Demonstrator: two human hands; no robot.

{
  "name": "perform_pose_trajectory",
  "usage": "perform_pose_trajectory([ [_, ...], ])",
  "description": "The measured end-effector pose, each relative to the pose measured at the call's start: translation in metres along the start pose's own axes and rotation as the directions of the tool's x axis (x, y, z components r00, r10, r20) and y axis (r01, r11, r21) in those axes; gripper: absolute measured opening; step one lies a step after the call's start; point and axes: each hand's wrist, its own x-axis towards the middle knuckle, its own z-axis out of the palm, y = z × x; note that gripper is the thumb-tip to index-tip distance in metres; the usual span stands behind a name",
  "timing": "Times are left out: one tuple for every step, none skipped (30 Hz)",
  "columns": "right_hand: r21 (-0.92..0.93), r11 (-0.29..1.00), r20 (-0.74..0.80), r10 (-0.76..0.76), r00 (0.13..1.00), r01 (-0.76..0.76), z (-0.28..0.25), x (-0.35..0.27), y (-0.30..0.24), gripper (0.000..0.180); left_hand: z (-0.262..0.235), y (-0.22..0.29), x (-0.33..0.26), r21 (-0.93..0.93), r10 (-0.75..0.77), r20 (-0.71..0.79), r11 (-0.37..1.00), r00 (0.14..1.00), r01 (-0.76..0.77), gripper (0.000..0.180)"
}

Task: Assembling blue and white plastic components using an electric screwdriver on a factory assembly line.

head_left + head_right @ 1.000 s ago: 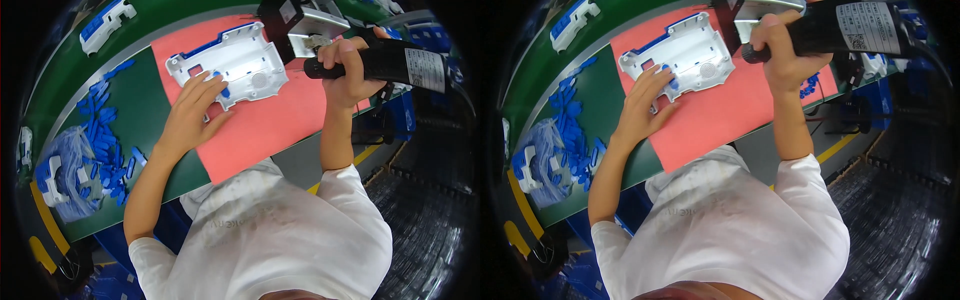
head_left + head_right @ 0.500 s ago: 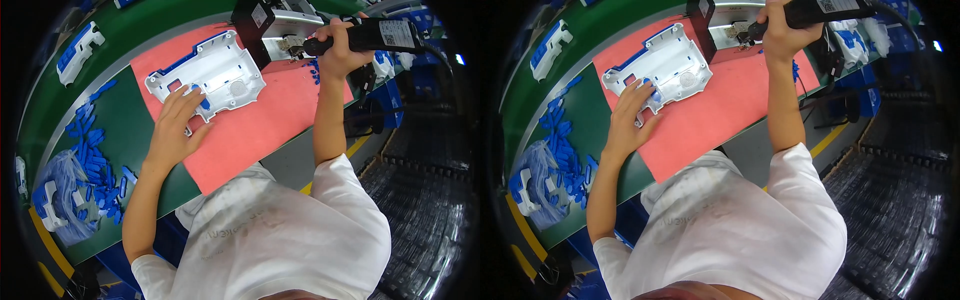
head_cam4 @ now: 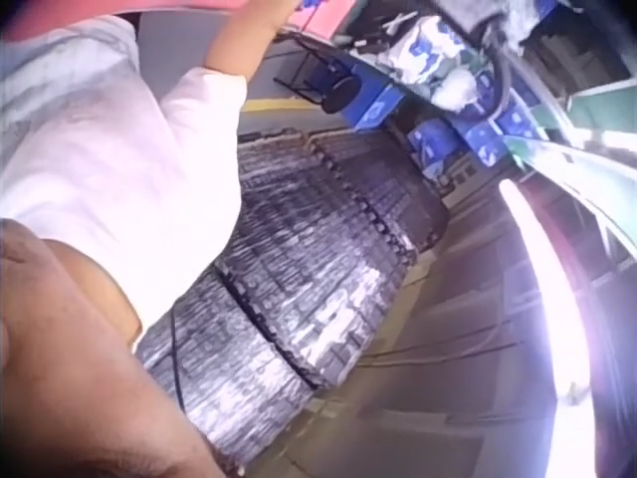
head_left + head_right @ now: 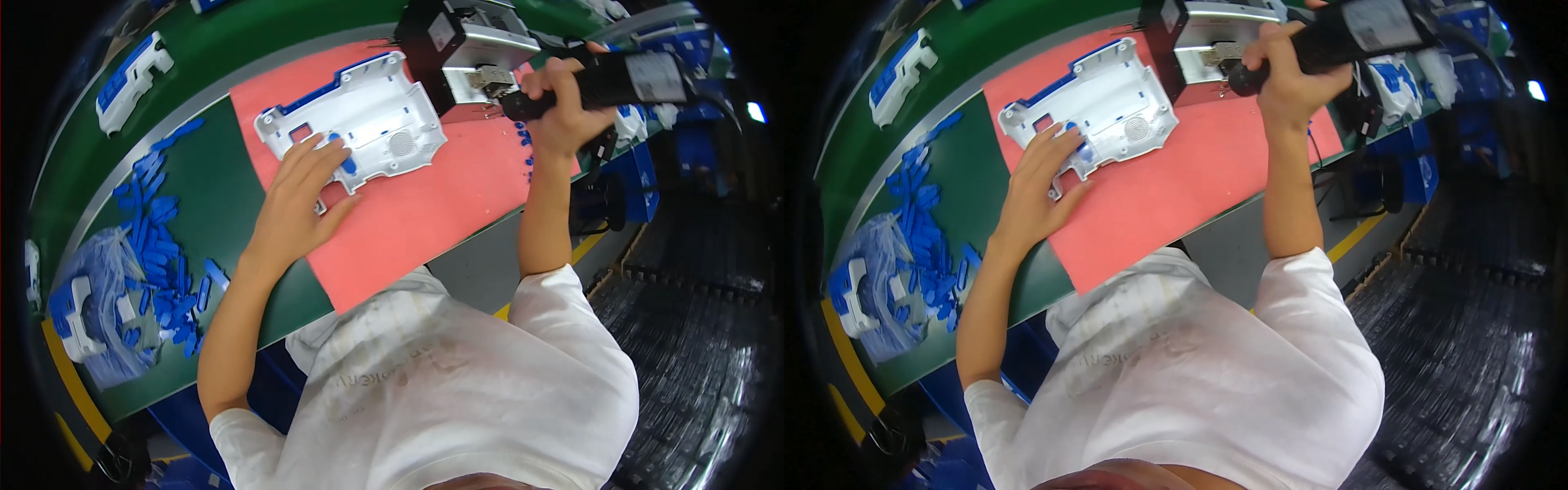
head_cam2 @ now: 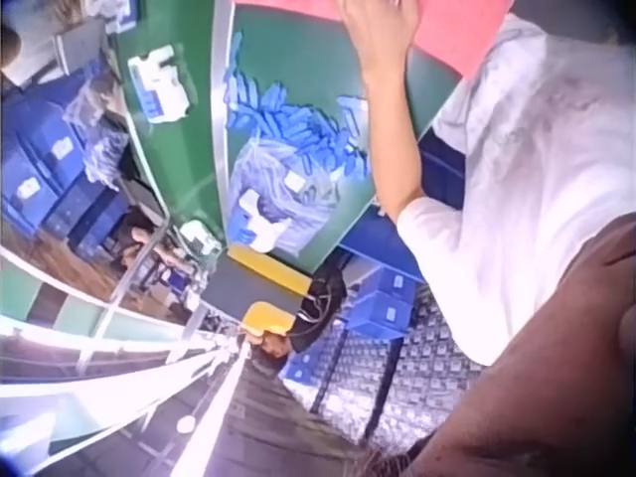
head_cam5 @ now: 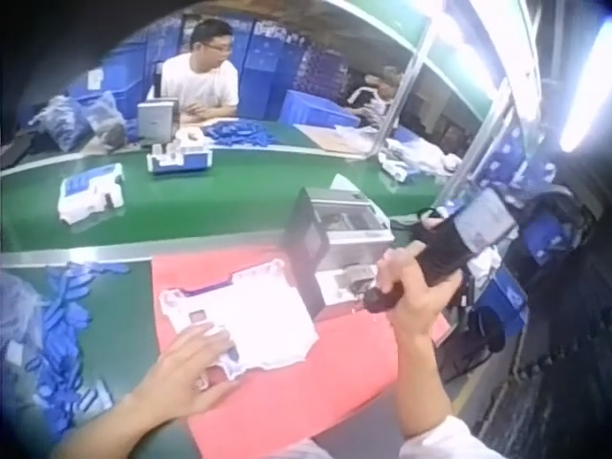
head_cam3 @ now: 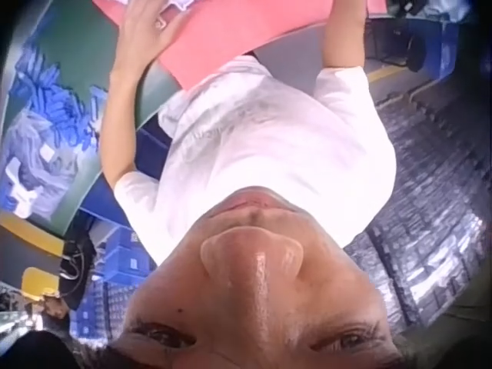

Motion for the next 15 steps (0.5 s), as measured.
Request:
perform_pose_trajectory([
  [0.067,0.998,0.051,-0.006,0.999,0.003,0.004,-0.005,-0.004,0.051,-0.001,0.000,-0.001,-0.010,0.014,-0.005,1.000,1.000,-0.014,0.051],
  [0.121,0.992,0.082,0.009,0.997,-0.019,0.015,-0.013,-0.011,0.053,-0.002,-0.001,-0.002,-0.020,0.029,-0.004,0.999,1.000,-0.029,0.051],
  [0.177,0.983,0.112,0.023,0.993,-0.043,0.032,-0.020,-0.018,0.055,-0.001,-0.002,-0.002,-0.014,0.040,-0.008,0.999,0.999,-0.040,0.052],
  [0.327,0.945,0.067,-0.017,0.998,-0.006,0.060,-0.028,-0.022,0.011,-0.002,-0.002,-0.006,-0.001,0.011,-0.006,1.000,1.000,-0.011,0.052],
  [0.334,0.942,0.090,-0.013,0.996,-0.018,0.076,-0.036,-0.023,0.012,-0.002,-0.002,-0.004,-0.016,0.022,0.006,1.000,1.000,-0.022,0.053],
  [0.342,0.939,0.113,-0.009,0.994,-0.030,0.087,-0.043,-0.023,0.013,-0.002,-0.002,-0.003,-0.030,0.034,0.016,0.999,0.999,-0.033,0.053],
  [0.221,0.975,0.246,-0.017,0.969,-0.039,0.089,-0.049,-0.018,0.056,0.000,-0.003,-0.002,-0.063,0.053,-0.015,0.997,0.998,-0.054,0.047],
  [0.192,0.980,0.264,0.006,0.964,-0.059,0.097,-0.055,-0.014,0.054,0.001,-0.003,-0.001,-0.057,0.042,-0.014,0.997,0.999,-0.043,0.047],
  [0.162,0.984,0.284,0.028,0.959,-0.077,0.104,-0.060,-0.010,0.053,0.001,-0.002,-0.002,-0.065,0.045,-0.008,0.997,0.999,-0.046,0.046],
  [0.166,0.985,0.315,-0.010,0.949,-0.045,0.108,-0.063,-0.001,0.049,0.001,-0.002,-0.002,-0.072,0.046,-0.005,0.996,0.999,-0.046,0.045],
  [0.175,0.983,0.322,-0.008,0.947,-0.052,0.110,-0.065,0.002,0.049,0.002,-0.003,-0.004,-0.069,0.043,-0.009,0.997,0.999,-0.043,0.043],
  [0.176,0.981,0.326,0.016,0.945,-0.077,0.113,-0.067,0.004,0.048,0.002,-0.004,-0.005,-0.063,0.032,-0.013,0.997,0.999,-0.033,0.043],
  [0.172,0.980,0.330,0.037,0.943,-0.099,0.115,-0.069,0.004,0.046,0.003,-0.006,-0.007,-0.056,0.048,-0.005,0.997,0.999,-0.048,0.041],
  [0.174,0.980,0.337,0.037,0.941,-0.100,0.115,-0.070,0.004,0.046,0.004,-0.006,-0.008,-0.049,0.065,0.002,0.997,0.998,-0.065,0.039],
  [0.166,0.980,0.338,0.047,0.940,-0.108,0.114,-0.072,0.004,0.046,0.004,-0.006,-0.009,-0.048,0.061,-0.003,0.997,0.998,-0.061,0.039],
])
